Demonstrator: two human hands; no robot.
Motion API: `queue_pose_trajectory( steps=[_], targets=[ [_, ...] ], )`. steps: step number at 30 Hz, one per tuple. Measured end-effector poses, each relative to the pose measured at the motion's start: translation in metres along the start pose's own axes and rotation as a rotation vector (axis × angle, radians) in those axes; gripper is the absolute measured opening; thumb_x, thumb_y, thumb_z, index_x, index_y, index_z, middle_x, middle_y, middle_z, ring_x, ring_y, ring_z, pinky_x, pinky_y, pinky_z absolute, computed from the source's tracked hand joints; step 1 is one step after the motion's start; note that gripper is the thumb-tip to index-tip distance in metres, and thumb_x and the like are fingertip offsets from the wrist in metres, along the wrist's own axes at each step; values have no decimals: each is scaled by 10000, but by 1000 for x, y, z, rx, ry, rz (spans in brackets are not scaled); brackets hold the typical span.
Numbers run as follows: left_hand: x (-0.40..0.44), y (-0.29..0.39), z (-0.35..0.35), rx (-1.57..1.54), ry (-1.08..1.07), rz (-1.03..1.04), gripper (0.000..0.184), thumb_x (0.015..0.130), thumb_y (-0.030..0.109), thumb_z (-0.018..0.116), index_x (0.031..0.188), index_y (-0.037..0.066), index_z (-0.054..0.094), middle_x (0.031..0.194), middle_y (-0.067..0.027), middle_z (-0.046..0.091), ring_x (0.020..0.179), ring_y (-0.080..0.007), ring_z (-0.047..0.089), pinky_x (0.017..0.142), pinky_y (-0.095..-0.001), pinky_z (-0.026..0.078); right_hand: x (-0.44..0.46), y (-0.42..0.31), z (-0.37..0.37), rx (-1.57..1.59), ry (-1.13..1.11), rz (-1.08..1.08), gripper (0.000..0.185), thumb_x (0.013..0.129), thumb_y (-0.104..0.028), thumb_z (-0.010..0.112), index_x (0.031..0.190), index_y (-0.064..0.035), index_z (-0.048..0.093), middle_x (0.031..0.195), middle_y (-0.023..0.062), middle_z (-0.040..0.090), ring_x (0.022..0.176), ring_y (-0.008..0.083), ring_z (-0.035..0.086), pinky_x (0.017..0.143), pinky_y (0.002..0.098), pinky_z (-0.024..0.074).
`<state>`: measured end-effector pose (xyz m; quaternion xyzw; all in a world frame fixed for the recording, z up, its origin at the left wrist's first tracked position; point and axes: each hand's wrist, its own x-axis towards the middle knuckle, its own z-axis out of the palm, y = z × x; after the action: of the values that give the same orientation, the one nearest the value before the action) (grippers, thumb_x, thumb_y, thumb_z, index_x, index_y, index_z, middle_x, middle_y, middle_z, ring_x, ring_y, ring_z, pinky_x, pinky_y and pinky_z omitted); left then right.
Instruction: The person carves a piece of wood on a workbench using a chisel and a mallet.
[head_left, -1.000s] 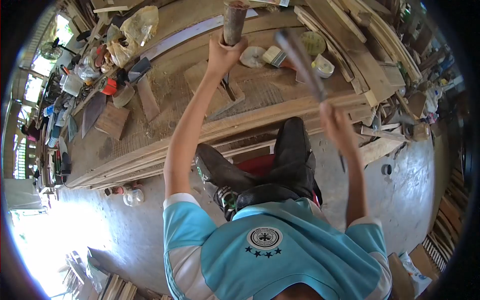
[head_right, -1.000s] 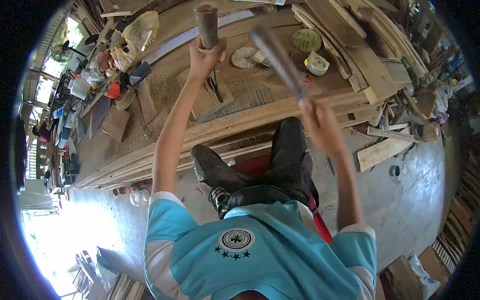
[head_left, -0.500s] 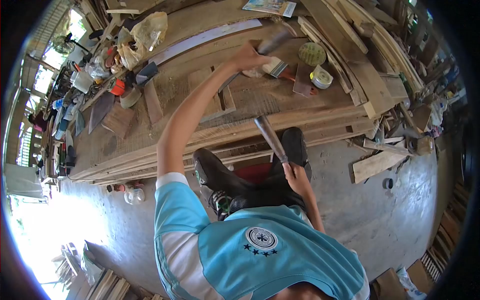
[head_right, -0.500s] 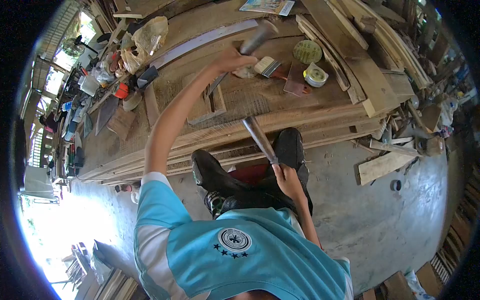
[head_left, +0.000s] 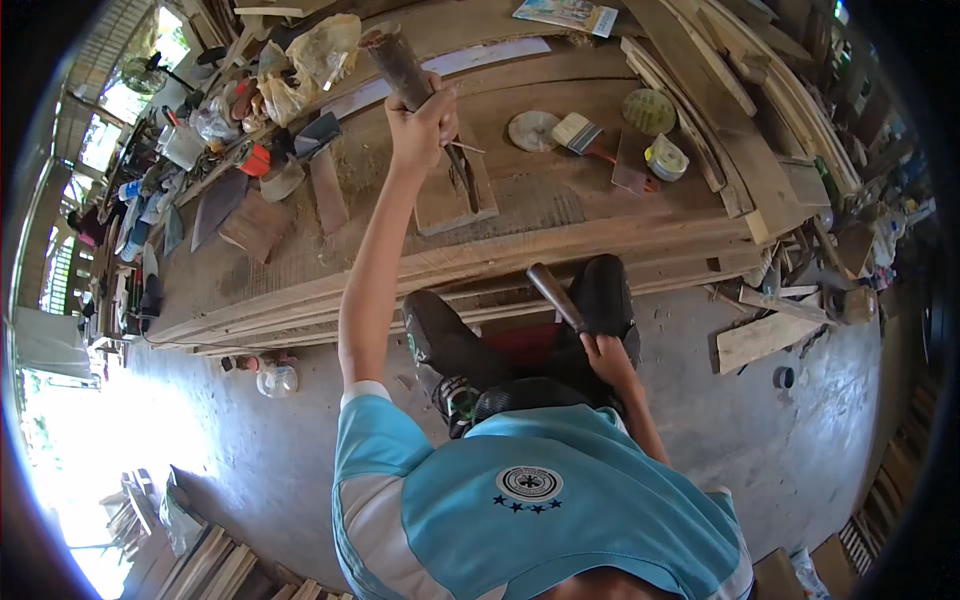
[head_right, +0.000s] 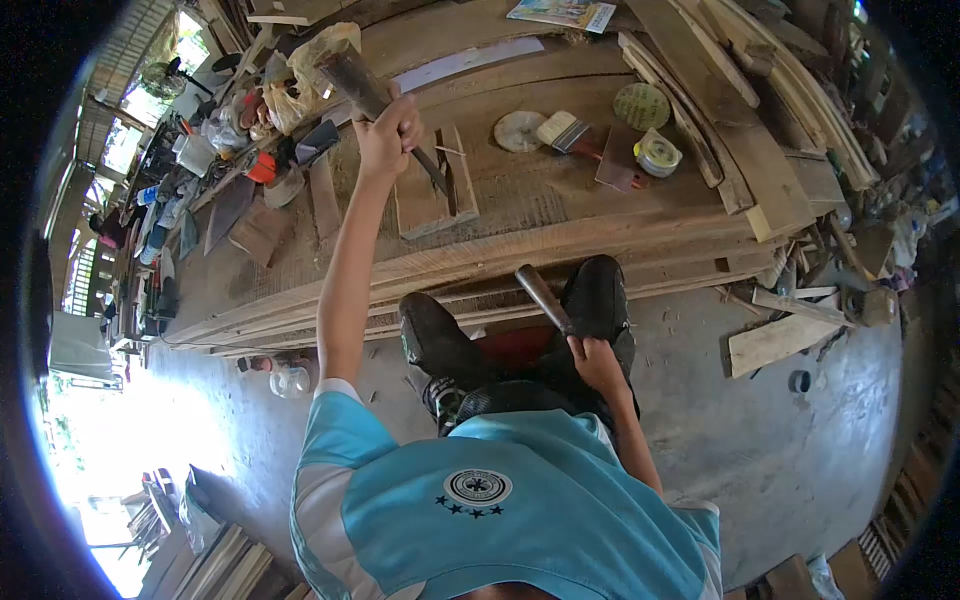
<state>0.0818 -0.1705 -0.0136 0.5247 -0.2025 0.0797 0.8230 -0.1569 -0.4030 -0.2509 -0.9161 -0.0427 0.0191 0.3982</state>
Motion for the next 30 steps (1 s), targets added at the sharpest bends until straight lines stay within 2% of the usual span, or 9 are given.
queue_pose_trajectory(
  steps=[7,9,13,16,18,22,25,28,30],
  targets=[
    [-3,-12,0,-55,-4,50,104,715,-38,508,694,51,459,462,-1,386,319,-71,331,305,-229,218,0,-1,-2,31,34,13,357,822,-210,491,627,88,499,661,259,523,601,384,516,514,419,395],
    [-3,-12,1,-23,10,44,103,715,-38,506,692,51,460,468,-5,398,326,-67,335,307,-229,219,0,-6,-5,94,-2,107,332,818,-223,489,642,58,506,652,239,521,666,399,503,554,444,378],
    [-5,-19,4,4,19,58,94,716,-26,512,682,49,467,482,-7,423,328,-65,346,305,-232,228,-1,0,-2,45,-17,98,330,817,-221,491,635,54,504,647,239,518,654,396,505,549,445,374],
    [-10,-24,14,163,-11,120,88,730,-2,535,722,62,475,484,3,404,339,-60,332,312,-223,228,-1,4,0,-15,-31,47,359,828,-213,482,645,93,517,667,266,517,621,393,510,513,413,391],
    [-13,-23,24,288,-5,119,159,700,38,546,611,55,416,496,19,421,410,-52,362,388,-222,287,0,2,-2,20,-22,51,347,825,-208,485,655,93,513,663,269,510,644,397,509,523,419,391],
    [-9,-31,23,354,-28,111,185,688,68,557,600,65,394,488,26,406,442,-44,348,414,-236,285,-3,-7,-5,18,3,23,326,821,-201,490,677,91,510,671,272,506,656,397,510,536,423,392],
    [-2,-30,18,392,3,117,185,682,80,559,592,71,398,481,24,400,436,-45,345,409,-255,277,0,-6,-6,28,-43,94,309,819,-197,494,695,86,511,685,272,509,675,402,507,548,424,393],
    [0,-28,13,319,-54,103,183,675,73,558,584,68,400,485,23,412,438,-47,350,411,-252,274,0,-3,-4,76,-40,79,305,817,-198,497,695,81,515,699,270,515,679,406,506,549,428,393],
    [-1,-27,12,281,-114,23,194,676,74,567,570,66,404,480,20,425,432,-49,359,401,-253,266,1,1,-1,17,-25,48,304,816,-201,498,693,76,519,699,266,519,684,405,507,552,429,394]
  ],
)
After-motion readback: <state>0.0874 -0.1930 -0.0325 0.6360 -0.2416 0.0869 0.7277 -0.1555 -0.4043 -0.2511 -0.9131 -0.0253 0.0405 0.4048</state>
